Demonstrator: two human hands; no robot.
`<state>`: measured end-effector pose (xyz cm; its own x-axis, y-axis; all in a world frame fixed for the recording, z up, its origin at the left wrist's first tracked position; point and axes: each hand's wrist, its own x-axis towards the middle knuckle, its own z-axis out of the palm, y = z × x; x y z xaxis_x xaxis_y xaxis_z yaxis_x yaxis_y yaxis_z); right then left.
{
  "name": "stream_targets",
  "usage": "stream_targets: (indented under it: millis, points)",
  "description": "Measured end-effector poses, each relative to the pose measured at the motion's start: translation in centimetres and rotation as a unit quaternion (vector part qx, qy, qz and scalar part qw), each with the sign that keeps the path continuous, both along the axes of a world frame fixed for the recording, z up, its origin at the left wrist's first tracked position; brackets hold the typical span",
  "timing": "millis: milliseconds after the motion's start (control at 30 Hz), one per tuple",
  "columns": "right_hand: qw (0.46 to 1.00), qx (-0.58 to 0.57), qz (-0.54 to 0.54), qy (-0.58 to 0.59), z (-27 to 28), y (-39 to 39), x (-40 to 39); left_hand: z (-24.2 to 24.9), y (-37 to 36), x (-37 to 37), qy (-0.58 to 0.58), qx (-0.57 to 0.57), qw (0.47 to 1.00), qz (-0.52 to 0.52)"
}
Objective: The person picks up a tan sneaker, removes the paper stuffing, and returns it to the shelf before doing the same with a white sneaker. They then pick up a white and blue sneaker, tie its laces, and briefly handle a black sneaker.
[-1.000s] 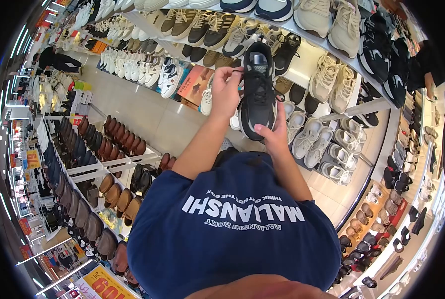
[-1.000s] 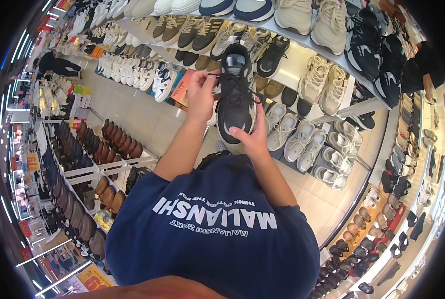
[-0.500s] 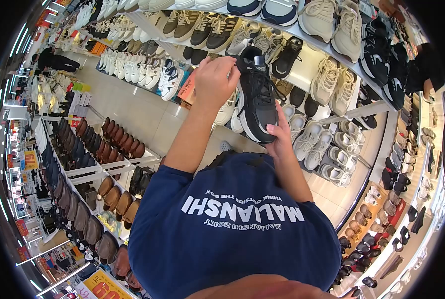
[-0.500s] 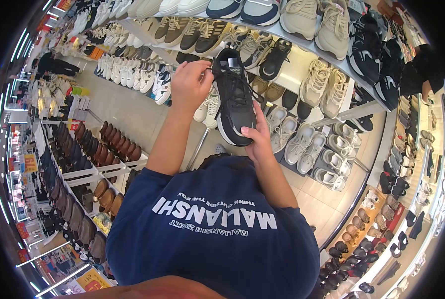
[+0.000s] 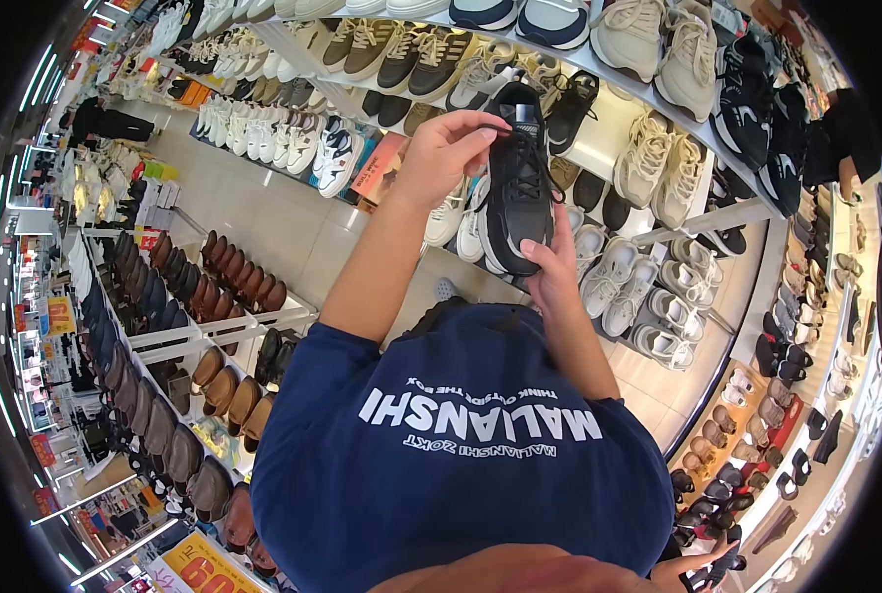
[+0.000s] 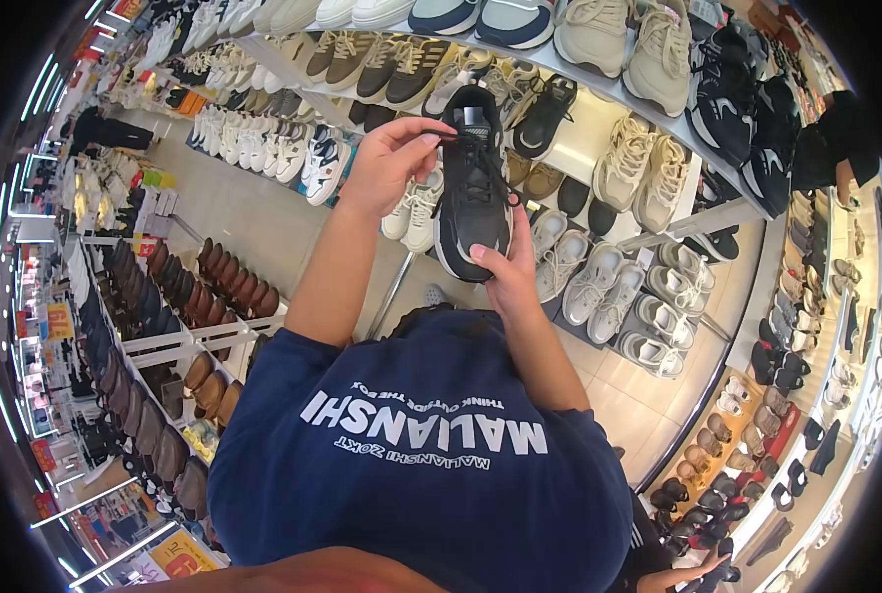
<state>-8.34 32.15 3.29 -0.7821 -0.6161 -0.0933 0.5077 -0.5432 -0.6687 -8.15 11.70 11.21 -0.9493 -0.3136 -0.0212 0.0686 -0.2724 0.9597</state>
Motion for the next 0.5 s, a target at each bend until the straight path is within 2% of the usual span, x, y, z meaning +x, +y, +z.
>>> stream_targets:
  millis: [67,167,267,367,467,500]
  points:
    - [1.000,0.009,-0.009,0.009,0.1,0.1,-0.2,-0.7,-0.2,-0.2,0.017,0.099,0.995,-0.019]
    - [1.000,0.008,-0.009,0.013,-0.2,0.4,-0.3,-1.3,0.5,-0.6,0.047,0.104,0.993,-0.028]
    - [1.000,-0.005,-0.006,-0.008,0.0,0.9,-0.3,-0.2,0.9,-0.7,-0.016,0.050,0.999,-0.010]
    - [0.999,-0.017,-0.004,-0.031,-0.2,1.1,-0.4,0.1,0.6,-0.8,-0.020,0.050,0.998,-0.035]
    - [0.998,-0.032,-0.009,-0.049,-0.2,1.0,-0.3,-0.4,-0.3,-0.6,-0.026,-0.007,0.999,-0.044]
    - [0.998,-0.034,-0.013,-0.046,-0.5,1.0,-0.4,-0.3,0.1,-0.6,-0.029,-0.106,0.994,-0.002]
